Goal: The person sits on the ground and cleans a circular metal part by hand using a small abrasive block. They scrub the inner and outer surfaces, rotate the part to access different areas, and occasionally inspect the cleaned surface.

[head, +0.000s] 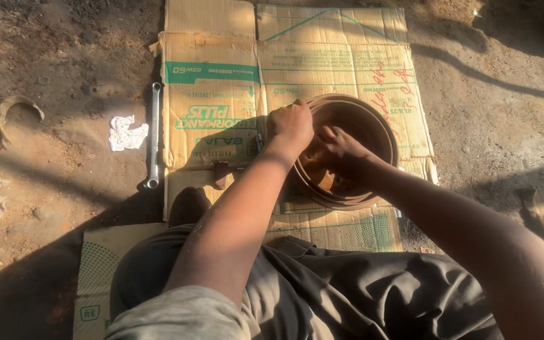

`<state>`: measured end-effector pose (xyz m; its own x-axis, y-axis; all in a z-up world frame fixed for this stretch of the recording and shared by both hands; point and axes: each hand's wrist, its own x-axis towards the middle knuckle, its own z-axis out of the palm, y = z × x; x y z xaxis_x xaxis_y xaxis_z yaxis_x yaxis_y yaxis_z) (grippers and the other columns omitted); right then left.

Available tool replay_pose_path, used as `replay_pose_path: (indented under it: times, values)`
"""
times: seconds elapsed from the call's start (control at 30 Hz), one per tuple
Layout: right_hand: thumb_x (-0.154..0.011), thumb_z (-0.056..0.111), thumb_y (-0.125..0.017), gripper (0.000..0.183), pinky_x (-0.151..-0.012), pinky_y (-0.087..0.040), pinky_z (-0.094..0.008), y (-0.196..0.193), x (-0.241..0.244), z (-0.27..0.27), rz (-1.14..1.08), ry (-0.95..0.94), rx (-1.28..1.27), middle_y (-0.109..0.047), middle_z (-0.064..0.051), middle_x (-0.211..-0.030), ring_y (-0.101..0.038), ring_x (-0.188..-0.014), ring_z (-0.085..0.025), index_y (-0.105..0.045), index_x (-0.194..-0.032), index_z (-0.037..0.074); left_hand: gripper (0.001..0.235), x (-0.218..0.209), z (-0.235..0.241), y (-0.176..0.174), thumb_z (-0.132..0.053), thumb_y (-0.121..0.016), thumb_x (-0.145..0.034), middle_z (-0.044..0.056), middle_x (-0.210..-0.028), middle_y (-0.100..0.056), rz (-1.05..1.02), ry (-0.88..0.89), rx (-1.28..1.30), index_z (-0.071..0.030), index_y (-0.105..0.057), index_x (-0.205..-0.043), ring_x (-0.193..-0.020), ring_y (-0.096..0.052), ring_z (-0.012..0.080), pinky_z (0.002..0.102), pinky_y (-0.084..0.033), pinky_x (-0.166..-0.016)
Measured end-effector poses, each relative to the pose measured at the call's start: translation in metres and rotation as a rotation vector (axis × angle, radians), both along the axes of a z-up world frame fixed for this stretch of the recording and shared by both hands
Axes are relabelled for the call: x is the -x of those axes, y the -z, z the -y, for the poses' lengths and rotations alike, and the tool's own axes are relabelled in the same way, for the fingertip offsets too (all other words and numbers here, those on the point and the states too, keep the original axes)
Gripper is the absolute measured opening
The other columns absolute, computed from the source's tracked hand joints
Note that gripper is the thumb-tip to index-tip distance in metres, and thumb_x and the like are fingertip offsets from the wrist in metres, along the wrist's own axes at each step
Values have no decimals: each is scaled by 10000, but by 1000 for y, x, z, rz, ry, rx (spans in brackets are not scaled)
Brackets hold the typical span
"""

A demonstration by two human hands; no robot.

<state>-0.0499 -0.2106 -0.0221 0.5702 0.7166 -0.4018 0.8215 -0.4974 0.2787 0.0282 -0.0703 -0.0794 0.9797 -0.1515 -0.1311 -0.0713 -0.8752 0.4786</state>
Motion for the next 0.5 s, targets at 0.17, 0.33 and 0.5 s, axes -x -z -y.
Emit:
replay_pose_path:
  times: [0.17,0.33,0.5]
  values:
    - [-789,329,-769,507,-835,-539,-380,44,-3,12,231,335,-66,-588,-178,-1233,-605,-1081,-307,-682,-1183,22,484,-5,13,49,-264,-729,-828,239,-1062,-719,106,-112,121,32,-561,-1172,-993,-716,364,452,-612,-835]
    - [-853,281,-797,481,-824,-566,-445,78,-30,11,91,965,-451,-598,-262,-1116,-629,-1042,-398,-651,-1156,-64,440,33,5,22,-186,-579,-951,243,-1092,-723,2,-221,75,67,-460,-1290,-1050,-717,373,492,-577,-904]
    - [-773,253,-827,438,-836,-562,-391,55,-9,3,98,999,-104,-593,-208,-1198,-617,-1115,-333,-704,-1112,3,412,82,-5,-39,-196,-589,-949,284,-1216,-674,-234,-345,174,34,-471,-1270,-1106,-690,401,470,-553,-955]
